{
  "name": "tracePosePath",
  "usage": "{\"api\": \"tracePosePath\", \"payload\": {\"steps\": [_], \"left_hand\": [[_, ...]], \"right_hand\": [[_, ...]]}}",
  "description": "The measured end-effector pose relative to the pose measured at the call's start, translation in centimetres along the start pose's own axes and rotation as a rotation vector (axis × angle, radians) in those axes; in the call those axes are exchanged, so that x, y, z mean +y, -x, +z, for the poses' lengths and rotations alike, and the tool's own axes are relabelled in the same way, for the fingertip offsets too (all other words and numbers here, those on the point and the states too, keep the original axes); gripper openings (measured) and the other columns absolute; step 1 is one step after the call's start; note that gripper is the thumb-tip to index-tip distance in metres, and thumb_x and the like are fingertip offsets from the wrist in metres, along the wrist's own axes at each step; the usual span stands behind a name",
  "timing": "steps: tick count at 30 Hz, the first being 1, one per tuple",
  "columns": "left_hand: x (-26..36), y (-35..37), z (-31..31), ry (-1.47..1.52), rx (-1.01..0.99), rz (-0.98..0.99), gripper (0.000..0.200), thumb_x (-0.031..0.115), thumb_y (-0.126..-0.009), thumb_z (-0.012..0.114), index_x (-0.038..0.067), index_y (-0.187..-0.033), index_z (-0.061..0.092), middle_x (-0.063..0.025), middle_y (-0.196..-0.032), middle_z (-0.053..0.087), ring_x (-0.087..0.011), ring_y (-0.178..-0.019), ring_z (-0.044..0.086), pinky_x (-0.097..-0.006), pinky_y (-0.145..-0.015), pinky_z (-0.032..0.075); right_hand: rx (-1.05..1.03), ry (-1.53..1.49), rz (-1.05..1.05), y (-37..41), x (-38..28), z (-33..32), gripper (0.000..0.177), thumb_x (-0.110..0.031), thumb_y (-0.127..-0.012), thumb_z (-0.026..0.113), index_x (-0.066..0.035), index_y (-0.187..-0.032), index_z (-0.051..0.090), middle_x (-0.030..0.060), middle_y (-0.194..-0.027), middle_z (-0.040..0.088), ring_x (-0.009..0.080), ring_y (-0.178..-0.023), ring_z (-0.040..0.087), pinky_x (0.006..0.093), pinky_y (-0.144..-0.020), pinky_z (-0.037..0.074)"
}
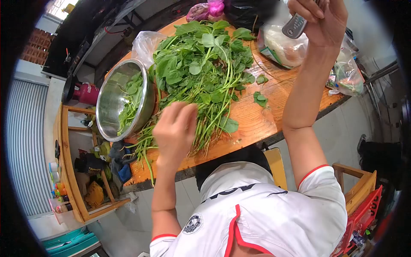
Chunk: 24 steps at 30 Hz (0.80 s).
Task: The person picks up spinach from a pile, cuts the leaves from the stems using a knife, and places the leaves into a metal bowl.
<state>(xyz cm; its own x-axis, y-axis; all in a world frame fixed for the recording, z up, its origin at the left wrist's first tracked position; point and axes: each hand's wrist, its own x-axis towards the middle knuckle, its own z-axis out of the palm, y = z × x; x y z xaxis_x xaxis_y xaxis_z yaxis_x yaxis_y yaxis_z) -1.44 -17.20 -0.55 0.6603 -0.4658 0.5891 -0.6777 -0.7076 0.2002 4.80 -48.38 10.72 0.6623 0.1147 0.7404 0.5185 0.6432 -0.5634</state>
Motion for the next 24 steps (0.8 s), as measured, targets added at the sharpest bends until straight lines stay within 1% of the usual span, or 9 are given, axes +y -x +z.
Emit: {"api": "tracePosePath", "payload": {"steps": [3, 7, 12, 16, 19, 20, 21, 23, 24], "left_hand": [[2.1, -3.3, 3.5, -0.039, -0.158, 0.138, 0.005, 0.009, -0.077, 0.068, 0.007, -0.081, 0.066, -0.0059, -0.082, 0.060, -0.0236, -0.077, 0.059, -0.0341, -0.064, 0.049], [2.0, -6.3, 6.3, -0.152, -0.360, 0.257, 0.008, 0.015, -0.077, 0.067, 0.007, -0.079, 0.066, -0.0060, -0.080, 0.059, -0.0242, -0.076, 0.059, -0.0375, -0.064, 0.049], [1.7, -7.2, 6.0, -0.271, -0.569, 0.177, 0.006, 0.011, -0.075, 0.067, 0.005, -0.078, 0.068, -0.0071, -0.083, 0.061, -0.0259, -0.084, 0.059, -0.0375, -0.069, 0.050], [1.4, -7.9, 5.1, -0.080, -0.592, 0.166, 0.007, 0.012, -0.074, 0.067, 0.006, -0.079, 0.068, -0.0087, -0.082, 0.061, -0.0270, -0.078, 0.060, -0.0379, -0.070, 0.048], [1.4, -9.3, 4.3, 0.099, -0.544, 0.045, 0.009, 0.011, -0.073, 0.067, 0.005, -0.079, 0.067, -0.0094, -0.084, 0.061, -0.0270, -0.079, 0.060, -0.0363, -0.070, 0.047], [0.7, -9.9, 3.9, 0.187, -0.530, 0.035, 0.010, 0.010, -0.072, 0.066, 0.003, -0.079, 0.066, -0.0087, -0.084, 0.061, -0.0224, -0.077, 0.060, -0.0319, -0.067, 0.045], [0.4, -10.6, 3.2, 0.297, -0.550, -0.039, 0.009, 0.011, -0.075, 0.065, 0.002, -0.078, 0.064, -0.0040, -0.082, 0.060, -0.0145, -0.075, 0.057, -0.0265, -0.064, 0.042], [-1.3, -11.6, 2.0, 0.512, -0.635, -0.235, 0.014, 0.014, -0.079, 0.067, 0.001, -0.079, 0.065, -0.0014, -0.080, 0.059, -0.0079, -0.074, 0.055, -0.0245, -0.062, 0.043], [-2.1, -11.9, 1.8, 0.661, -0.652, -0.257, 0.014, 0.014, -0.081, 0.066, 0.001, -0.080, 0.064, 0.0005, -0.081, 0.058, -0.0056, -0.073, 0.052, -0.0221, -0.061, 0.040]], "right_hand": [[0.006, 0.018, -0.029, 0.3, -0.6, -0.4, 0.045, -0.032, -0.101, 0.040, -0.002, -0.134, 0.040, -0.0026, -0.070, 0.046, -0.0005, -0.041, 0.033, 0.0124, -0.031, 0.032], [-0.105, 0.059, -0.070, 0.1, -1.0, -1.1, 0.044, -0.032, -0.101, 0.038, -0.003, -0.135, 0.041, -0.0028, -0.070, 0.047, -0.0008, -0.041, 0.033, 0.0119, -0.031, 0.031], [-0.172, 0.097, -0.161, 0.3, -1.4, -1.6, 0.044, -0.033, -0.101, 0.038, -0.003, -0.132, 0.044, -0.0030, -0.072, 0.048, -0.0018, -0.041, 0.033, 0.0105, -0.032, 0.032], [-0.139, 0.115, -0.192, 0.0, -1.3, -2.1, 0.047, -0.035, -0.099, 0.043, -0.001, -0.131, 0.045, -0.0031, -0.071, 0.048, -0.0019, -0.041, 0.036, 0.0105, -0.032, 0.032], [-0.127, 0.087, -0.215, -0.1, -1.0, -1.9, 0.048, -0.036, -0.098, 0.045, 0.000, -0.130, 0.045, -0.0030, -0.071, 0.048, -0.0018, -0.041, 0.037, 0.0108, -0.032, 0.032], [-0.125, 0.077, -0.213, 0.0, -1.0, -1.9, 0.048, -0.036, -0.098, 0.045, 0.000, -0.130, 0.044, -0.0029, -0.071, 0.048, -0.0017, -0.041, 0.037, 0.0110, -0.032, 0.033], [-0.123, 0.068, -0.212, 0.0, -1.0, -1.9, 0.048, -0.036, -0.098, 0.045, 0.000, -0.130, 0.044, -0.0028, -0.070, 0.049, -0.0016, -0.041, 0.037, 0.0112, -0.032, 0.033], [-0.122, 0.064, -0.201, -0.1, -1.1, -1.9, 0.049, -0.035, -0.098, 0.045, 0.001, -0.131, 0.043, -0.0025, -0.070, 0.049, -0.0013, -0.041, 0.037, 0.0116, -0.032, 0.033], [-0.120, 0.063, -0.199, -0.2, -1.0, -1.9, 0.048, -0.035, -0.098, 0.044, 0.001, -0.131, 0.043, -0.0023, -0.070, 0.049, -0.0011, -0.041, 0.037, 0.0119, -0.032, 0.032]]}}
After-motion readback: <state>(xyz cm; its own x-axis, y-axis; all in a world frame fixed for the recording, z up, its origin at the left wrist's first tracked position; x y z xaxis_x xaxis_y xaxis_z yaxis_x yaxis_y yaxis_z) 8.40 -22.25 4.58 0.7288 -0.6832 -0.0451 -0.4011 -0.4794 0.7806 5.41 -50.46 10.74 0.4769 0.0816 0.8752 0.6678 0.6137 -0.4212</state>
